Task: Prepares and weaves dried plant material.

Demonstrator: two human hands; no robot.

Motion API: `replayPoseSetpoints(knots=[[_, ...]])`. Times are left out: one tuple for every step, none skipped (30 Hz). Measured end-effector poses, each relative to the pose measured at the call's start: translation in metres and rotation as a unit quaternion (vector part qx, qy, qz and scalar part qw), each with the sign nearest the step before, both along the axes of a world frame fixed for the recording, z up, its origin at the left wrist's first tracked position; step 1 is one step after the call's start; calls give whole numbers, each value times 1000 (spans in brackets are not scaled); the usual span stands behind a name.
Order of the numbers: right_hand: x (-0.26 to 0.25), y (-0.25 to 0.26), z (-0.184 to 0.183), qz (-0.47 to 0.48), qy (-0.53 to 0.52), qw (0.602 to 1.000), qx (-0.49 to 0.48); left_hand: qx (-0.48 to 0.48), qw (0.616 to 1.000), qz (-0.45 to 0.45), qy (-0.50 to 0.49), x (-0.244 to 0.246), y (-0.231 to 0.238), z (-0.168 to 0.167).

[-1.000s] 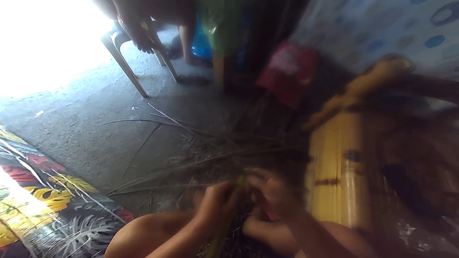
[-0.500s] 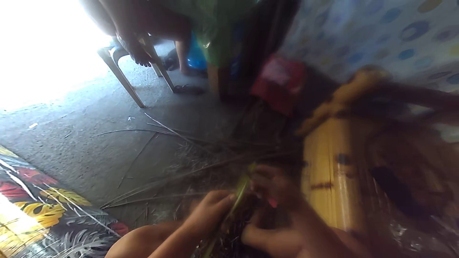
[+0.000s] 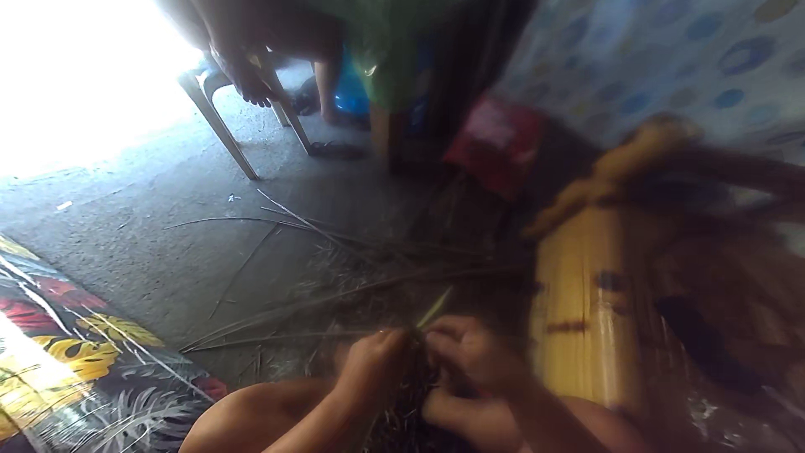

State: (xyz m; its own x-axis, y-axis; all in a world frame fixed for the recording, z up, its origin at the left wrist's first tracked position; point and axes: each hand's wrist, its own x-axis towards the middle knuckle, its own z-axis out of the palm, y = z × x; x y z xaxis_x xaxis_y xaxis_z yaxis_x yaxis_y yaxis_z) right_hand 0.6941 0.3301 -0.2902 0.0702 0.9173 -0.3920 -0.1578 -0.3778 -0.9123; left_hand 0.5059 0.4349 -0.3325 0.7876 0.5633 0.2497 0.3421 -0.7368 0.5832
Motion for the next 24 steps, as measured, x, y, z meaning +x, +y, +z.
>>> replayPoseSetpoints(knots=[[-1, 1, -1, -11, -5, 1000, -5, 10, 1000, 0, 0, 0, -1, -1], [1, 2, -3, -21, -10, 1000, -10, 16, 1000, 0, -2, 1, -2, -3], [2, 3, -4, -29, -11, 999, -16, 16, 1000, -1, -3, 1, -3, -3], [4, 3, -4, -36, -12, 999, -20, 15, 1000, -2, -3, 1, -3, -3], [5, 3, -4, -42, -16, 999, -22, 12, 1000, -2, -3, 1, -2, -3], [6, 4, -2, -45, -20, 999, -23, 8, 1000, -2, -4, 1, -2, -2], [7, 4, -1, -49, -25, 998, -26, 5, 1000, -1, -5, 1, -1, -1], [7, 5, 0, -54, -28, 998, -28, 3, 1000, -1, -6, 1, 0, 0], [7, 6, 1, -58, -32, 997, -27, -1, 1000, -2, -6, 1, 0, 1], [7, 6, 0, -61, -35, 997, -25, -6, 1000, -4, -5, 1, 0, 2], [7, 7, -1, -64, -39, 997, -22, -14, 1000, -5, 0, 1, 0, 3], [6, 8, -3, -68, -40, 997, -17, -26, 1000, -6, 3, 1, 1, 5], [4, 8, -4, -71, -43, 996, -10, -41, 999, -6, 6, 1, 1, 7], [3, 9, -4, -71, -45, 996, -3, -52, 999, -5, 7, 1, 2, 9], [1, 9, -4, -64, -48, 997, 2, -61, 998, -2, 7, 1, 3, 10], [-2, 8, -3, -50, -50, 997, 5, -67, 998, 0, 7, 1, 3, 12], [-5, 7, -3, -37, -47, 998, 6, -66, 998, 1, 7, 1, 3, 12], [-7, 6, -3, -32, -45, 998, 5, -59, 998, 2, 5, 1, 3, 11], [-7, 5, -3, -42, -47, 998, 3, -55, 998, 0, 4, 1, 3, 11], [-6, 6, -3, -64, -53, 997, 1, -58, 998, -3, 5, 1, 3, 10], [-2, 7, -3, -87, -65, 994, 2, -62, 998, -6, 6, 1, 2, 9], [3, 8, -3, -110, -76, 991, 5, -58, 998, -7, 3, 1, 1, 8], [9, 9, -3, -132, -82, 988, 11, -53, 999, -8, 1, 1, 0, 7], [15, 10, -2, -151, -86, 985, 16, -48, 999, -8, 2, 1, 0, 6]])
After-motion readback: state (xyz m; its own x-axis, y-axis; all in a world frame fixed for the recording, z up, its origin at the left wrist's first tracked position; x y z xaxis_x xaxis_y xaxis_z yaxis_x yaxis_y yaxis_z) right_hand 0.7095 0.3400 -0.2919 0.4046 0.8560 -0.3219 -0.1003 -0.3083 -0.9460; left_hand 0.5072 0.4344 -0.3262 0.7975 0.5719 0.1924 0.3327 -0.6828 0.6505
